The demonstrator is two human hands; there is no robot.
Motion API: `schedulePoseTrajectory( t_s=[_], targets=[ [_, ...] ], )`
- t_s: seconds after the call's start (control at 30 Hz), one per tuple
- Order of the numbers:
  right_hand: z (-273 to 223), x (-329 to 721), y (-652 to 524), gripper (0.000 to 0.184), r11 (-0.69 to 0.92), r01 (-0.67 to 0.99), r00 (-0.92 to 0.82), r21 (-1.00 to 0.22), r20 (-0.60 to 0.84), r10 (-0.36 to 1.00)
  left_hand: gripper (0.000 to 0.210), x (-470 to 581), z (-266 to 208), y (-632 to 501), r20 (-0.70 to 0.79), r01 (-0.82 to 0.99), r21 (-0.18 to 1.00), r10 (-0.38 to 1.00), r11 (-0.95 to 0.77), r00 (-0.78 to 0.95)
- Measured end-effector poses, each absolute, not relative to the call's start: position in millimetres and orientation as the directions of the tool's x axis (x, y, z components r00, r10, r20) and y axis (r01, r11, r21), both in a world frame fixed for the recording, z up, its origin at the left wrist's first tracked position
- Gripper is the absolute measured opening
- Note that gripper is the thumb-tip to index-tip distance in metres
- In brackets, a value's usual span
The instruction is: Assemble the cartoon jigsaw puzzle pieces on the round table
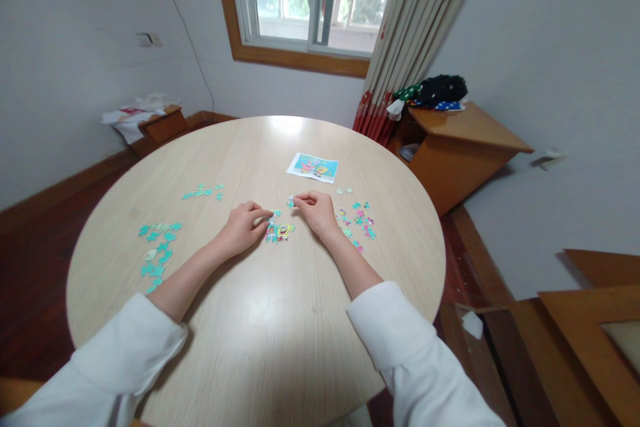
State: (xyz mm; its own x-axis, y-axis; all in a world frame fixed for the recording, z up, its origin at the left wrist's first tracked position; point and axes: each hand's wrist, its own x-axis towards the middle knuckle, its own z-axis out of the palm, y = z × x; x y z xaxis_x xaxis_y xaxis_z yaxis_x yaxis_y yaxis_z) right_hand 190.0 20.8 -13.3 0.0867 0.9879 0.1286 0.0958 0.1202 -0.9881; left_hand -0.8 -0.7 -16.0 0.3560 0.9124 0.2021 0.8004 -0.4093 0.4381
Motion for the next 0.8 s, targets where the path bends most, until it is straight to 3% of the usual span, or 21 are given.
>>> schedulePoseTrajectory(
  t_s=[0.27, 0.57, 0.8],
  targets=[
    [-11, 189, 17, 0.019, 0.094, 0.07, 0.076, -0.993, 0.099, 0.992, 0.027, -1, -13, -1, 0.192, 0.793, 0.466, 0.919, -0.393, 0.343],
    [-17, 174, 9, 0.005, 0.167, 0.377, -0.096, -0.911, 0.141, 0.985, 0.027, -2, -6, -3, 0.157, 0.792, 0.474, 0.922, -0.384, 0.354],
    [-21, 170, 8, 0.007, 0.227, 0.461, -0.155, -0.858, 0.174, 0.972, 0.023, 0, -7, -3, 0.156, 0.802, 0.468, 0.928, -0.37, 0.337]
  ],
)
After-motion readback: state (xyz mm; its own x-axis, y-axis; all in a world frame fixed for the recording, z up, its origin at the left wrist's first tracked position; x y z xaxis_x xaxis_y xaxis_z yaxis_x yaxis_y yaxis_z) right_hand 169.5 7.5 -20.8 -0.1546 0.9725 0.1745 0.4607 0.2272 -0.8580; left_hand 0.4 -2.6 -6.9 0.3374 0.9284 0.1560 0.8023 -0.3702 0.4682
